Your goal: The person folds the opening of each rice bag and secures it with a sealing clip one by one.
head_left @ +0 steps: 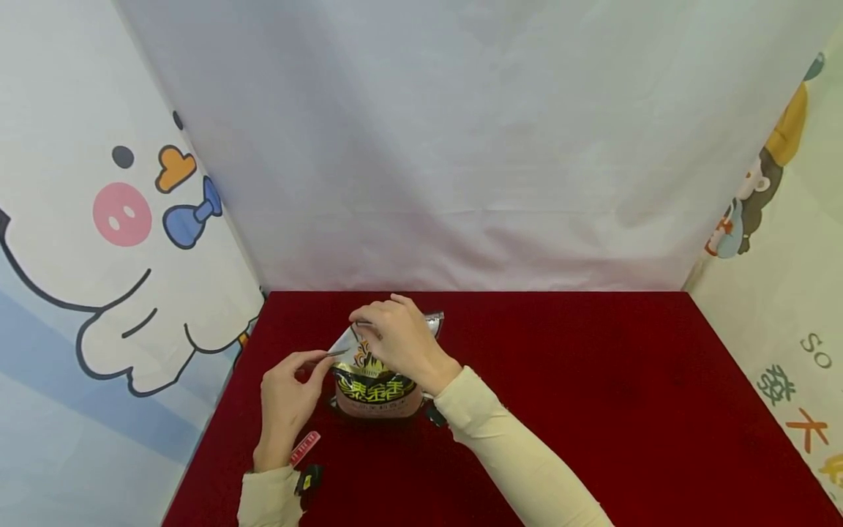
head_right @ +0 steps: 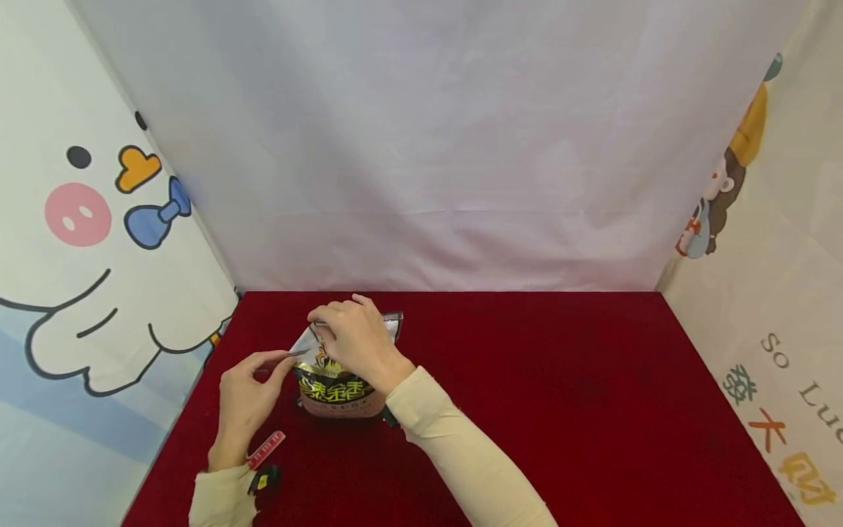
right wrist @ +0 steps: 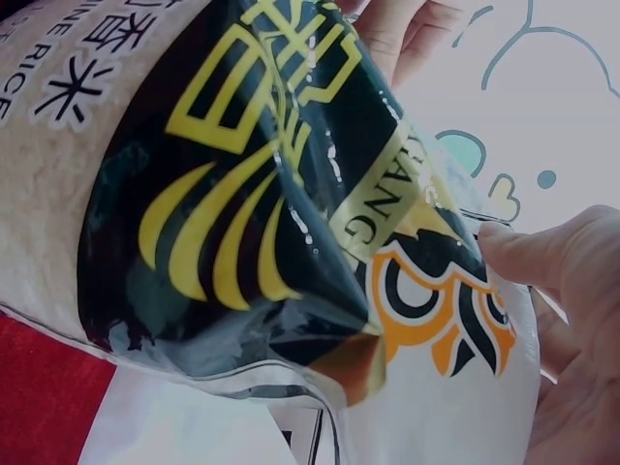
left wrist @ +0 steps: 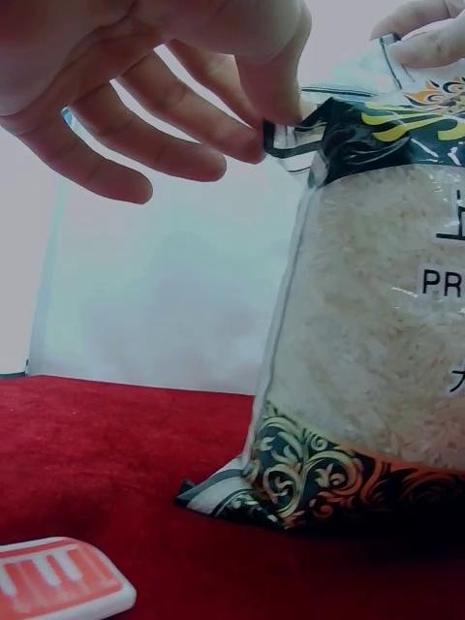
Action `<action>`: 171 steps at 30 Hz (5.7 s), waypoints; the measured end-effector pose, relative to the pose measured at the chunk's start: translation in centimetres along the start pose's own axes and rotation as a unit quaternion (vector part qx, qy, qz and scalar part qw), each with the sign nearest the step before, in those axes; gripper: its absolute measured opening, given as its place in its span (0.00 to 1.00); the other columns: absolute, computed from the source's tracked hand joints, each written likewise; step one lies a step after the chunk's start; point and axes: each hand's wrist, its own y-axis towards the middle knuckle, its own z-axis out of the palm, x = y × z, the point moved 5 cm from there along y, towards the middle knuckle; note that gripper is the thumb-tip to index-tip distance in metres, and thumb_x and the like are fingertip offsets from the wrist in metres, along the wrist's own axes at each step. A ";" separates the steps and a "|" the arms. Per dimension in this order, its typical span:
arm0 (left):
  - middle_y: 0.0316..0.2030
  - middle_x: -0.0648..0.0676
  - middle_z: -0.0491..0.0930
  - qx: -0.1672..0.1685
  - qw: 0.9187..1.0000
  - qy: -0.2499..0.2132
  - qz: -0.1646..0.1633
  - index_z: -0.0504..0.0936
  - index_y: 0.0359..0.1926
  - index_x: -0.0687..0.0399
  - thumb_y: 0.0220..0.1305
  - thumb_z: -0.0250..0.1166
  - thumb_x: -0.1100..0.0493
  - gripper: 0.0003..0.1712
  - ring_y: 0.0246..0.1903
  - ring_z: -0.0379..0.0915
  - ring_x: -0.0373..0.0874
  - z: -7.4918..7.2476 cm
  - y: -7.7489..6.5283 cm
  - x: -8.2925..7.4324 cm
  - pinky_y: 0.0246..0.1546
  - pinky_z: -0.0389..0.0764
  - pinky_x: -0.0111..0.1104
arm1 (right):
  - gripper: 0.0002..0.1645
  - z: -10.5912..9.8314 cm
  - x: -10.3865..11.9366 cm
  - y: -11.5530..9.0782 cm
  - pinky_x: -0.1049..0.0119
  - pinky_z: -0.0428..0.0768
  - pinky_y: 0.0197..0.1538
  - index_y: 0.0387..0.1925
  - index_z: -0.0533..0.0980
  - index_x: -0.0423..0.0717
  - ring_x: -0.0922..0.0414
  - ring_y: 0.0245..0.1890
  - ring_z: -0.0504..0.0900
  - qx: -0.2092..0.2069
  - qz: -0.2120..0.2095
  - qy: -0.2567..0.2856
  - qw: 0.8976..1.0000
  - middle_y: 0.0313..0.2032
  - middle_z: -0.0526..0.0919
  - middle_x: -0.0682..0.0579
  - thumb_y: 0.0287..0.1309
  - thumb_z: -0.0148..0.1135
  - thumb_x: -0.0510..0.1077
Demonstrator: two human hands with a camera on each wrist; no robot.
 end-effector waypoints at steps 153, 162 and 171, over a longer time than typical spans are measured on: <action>0.48 0.63 0.87 0.317 0.924 0.151 -0.155 0.85 0.59 0.67 0.74 0.65 0.46 0.28 0.49 0.84 0.63 -4.6 -7.4 9.4 0.54 0.81 0.61 | 0.09 1.2 3.1 0.8 0.46 0.76 0.73 0.50 0.88 0.51 0.58 0.47 0.92 0.027 0.060 -0.022 0.998 0.47 0.93 0.55 0.72 0.69 0.42; 0.47 0.66 0.86 0.319 0.920 0.172 -0.153 0.86 0.54 0.67 0.72 0.67 0.47 0.26 0.46 0.84 0.64 -5.7 -8.2 10.2 0.51 0.82 0.62 | 0.09 1.1 3.1 0.6 0.46 0.76 0.73 0.50 0.88 0.51 0.58 0.47 0.92 0.026 0.059 -0.021 0.998 0.47 0.93 0.55 0.72 0.68 0.42; 0.44 0.64 0.86 0.312 0.921 0.173 -0.158 0.87 0.50 0.65 0.68 0.72 0.49 0.22 0.41 0.84 0.58 -6.3 -8.4 10.5 0.48 0.82 0.60 | 0.09 1.2 2.8 0.5 0.45 0.76 0.73 0.49 0.88 0.50 0.58 0.46 0.92 0.018 0.058 -0.015 0.998 0.46 0.93 0.55 0.72 0.69 0.42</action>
